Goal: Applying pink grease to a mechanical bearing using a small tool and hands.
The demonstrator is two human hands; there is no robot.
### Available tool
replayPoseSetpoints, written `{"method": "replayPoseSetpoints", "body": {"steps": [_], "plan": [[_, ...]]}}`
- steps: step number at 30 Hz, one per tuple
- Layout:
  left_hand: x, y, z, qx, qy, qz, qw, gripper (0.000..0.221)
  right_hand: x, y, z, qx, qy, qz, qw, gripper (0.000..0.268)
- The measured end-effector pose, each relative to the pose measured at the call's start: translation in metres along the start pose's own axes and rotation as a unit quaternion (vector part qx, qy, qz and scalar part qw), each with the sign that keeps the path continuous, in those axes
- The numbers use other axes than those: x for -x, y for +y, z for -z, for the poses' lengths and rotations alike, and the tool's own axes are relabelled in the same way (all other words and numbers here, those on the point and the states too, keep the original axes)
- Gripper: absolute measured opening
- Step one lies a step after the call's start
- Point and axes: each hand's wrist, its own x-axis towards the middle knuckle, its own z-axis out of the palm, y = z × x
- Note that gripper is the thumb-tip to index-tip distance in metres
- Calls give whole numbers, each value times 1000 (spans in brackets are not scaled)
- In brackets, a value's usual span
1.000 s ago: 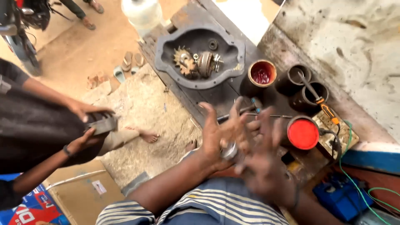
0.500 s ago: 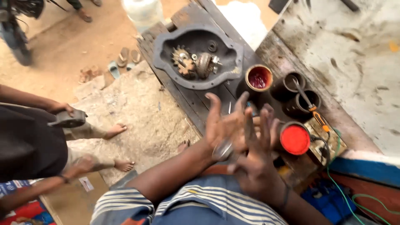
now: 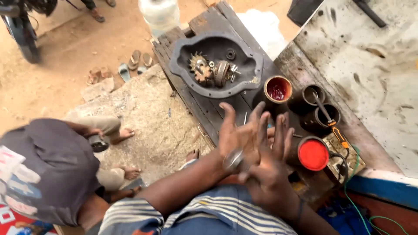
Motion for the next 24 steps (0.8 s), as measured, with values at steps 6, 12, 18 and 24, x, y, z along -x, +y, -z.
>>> {"method": "replayPoseSetpoints", "body": {"steps": [6,12,18,24], "plan": [[2,-6,-20,-141,167,-43,975,126,8,15,-11,3,11,4,1000,28],[12,0,-13,-75,171,-24,982,126,5,7,-2,-22,15,-16,1000,19],[19,0,0,-71,175,-25,982,126,4,10,-5,-3,4,-93,996,65],[21,1,7,-12,92,-19,995,118,2,14,-5,30,44,-93,994,54]]}}
